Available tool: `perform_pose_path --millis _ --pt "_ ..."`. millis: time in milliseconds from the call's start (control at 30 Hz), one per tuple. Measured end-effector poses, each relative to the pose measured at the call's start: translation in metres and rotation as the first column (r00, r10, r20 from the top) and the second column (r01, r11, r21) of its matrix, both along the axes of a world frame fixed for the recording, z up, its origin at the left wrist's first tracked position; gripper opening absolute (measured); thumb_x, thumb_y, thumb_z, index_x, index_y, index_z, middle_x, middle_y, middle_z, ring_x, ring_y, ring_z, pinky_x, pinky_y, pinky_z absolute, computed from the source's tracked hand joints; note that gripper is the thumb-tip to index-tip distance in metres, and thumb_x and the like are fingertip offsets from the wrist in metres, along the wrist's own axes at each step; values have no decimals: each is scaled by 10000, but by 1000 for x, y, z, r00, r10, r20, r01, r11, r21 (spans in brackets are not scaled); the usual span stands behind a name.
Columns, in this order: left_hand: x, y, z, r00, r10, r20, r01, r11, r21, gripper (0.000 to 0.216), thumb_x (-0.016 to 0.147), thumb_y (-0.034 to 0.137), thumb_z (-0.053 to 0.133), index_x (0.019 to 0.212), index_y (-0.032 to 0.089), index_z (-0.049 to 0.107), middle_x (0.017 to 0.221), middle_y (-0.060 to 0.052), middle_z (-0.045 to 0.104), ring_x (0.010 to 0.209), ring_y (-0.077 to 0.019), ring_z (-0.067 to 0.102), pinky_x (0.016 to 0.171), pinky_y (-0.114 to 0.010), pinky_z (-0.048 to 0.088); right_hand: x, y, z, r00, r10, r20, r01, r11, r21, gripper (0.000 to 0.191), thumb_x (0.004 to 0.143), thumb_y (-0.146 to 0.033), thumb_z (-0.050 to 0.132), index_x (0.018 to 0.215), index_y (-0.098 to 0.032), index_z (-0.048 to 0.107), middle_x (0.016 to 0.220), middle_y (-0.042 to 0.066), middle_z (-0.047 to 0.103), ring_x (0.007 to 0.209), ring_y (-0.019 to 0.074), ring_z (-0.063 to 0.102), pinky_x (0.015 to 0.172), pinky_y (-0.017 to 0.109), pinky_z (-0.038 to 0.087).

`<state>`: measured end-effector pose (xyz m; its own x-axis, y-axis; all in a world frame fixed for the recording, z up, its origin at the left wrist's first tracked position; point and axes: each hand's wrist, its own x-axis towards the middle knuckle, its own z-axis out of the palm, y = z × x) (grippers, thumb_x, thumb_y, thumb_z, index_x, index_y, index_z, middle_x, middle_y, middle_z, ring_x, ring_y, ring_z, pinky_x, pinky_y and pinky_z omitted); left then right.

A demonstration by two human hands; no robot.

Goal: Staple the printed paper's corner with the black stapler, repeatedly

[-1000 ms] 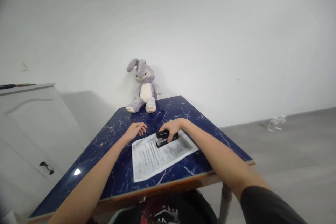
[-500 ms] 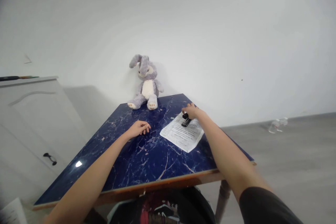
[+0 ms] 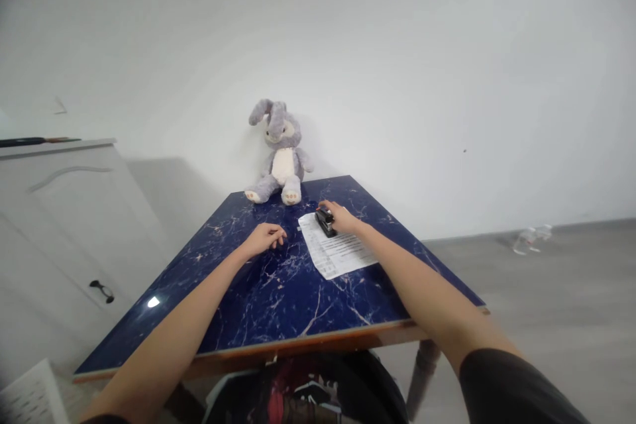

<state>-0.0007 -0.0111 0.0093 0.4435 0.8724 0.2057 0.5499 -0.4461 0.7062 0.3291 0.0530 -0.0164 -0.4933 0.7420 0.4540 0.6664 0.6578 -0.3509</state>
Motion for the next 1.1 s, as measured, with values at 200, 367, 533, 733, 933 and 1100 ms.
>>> perform_pose_path --millis 200,367,533,733,933,1100 --pt "-7 6 1 973 231 23 -231 961 152 276 955 287 499 913 143 730 754 -56 713 610 -147 628 674 -276 507 -48 -14 -6 992 123 -24 -123 992 25 797 688 16 528 1453 -205 488 1266 124 585 1107 253 616 1025 399 483" --pt "-9 5 -6 975 191 -117 -158 956 247 354 833 228 704 1183 192 740 1069 -87 706 846 -199 654 910 -359 523 -56 -26 -2 983 182 -1 -182 983 2 839 692 19 544 1493 -221 475 1303 120 546 1114 244 612 1027 387 493" --pt "-4 8 -14 920 146 -363 -44 961 274 280 925 250 642 1187 189 722 1137 -107 682 1060 -250 632 1074 -414 443 -53 -34 8 974 226 28 -225 973 -44 831 753 -23 575 1540 -231 412 1329 131 489 1063 235 621 988 400 522" --pt "-12 0 5 852 322 -412 -203 930 305 226 931 124 564 1092 188 709 1106 -107 700 1038 -228 658 976 -347 477 -46 -42 19 958 287 23 -285 957 -64 680 757 -98 683 1409 -213 525 1382 142 452 1004 212 648 938 380 553" --pt "-42 -7 25 745 549 -379 -436 830 347 278 873 50 554 1058 185 713 1171 -174 699 1175 -314 639 1020 -431 460 -57 -45 25 962 272 7 -272 962 -13 523 724 -202 789 1210 -275 611 1357 95 528 1133 290 615 1003 459 515" --pt "-17 -15 19 848 411 -334 -350 908 229 350 957 128 426 1172 208 691 1240 -160 690 1196 -272 636 1087 -429 450 -80 -71 31 974 221 42 -223 975 28 413 666 -378 881 969 -253 629 1213 80 613 1098 319 599 922 456 505"
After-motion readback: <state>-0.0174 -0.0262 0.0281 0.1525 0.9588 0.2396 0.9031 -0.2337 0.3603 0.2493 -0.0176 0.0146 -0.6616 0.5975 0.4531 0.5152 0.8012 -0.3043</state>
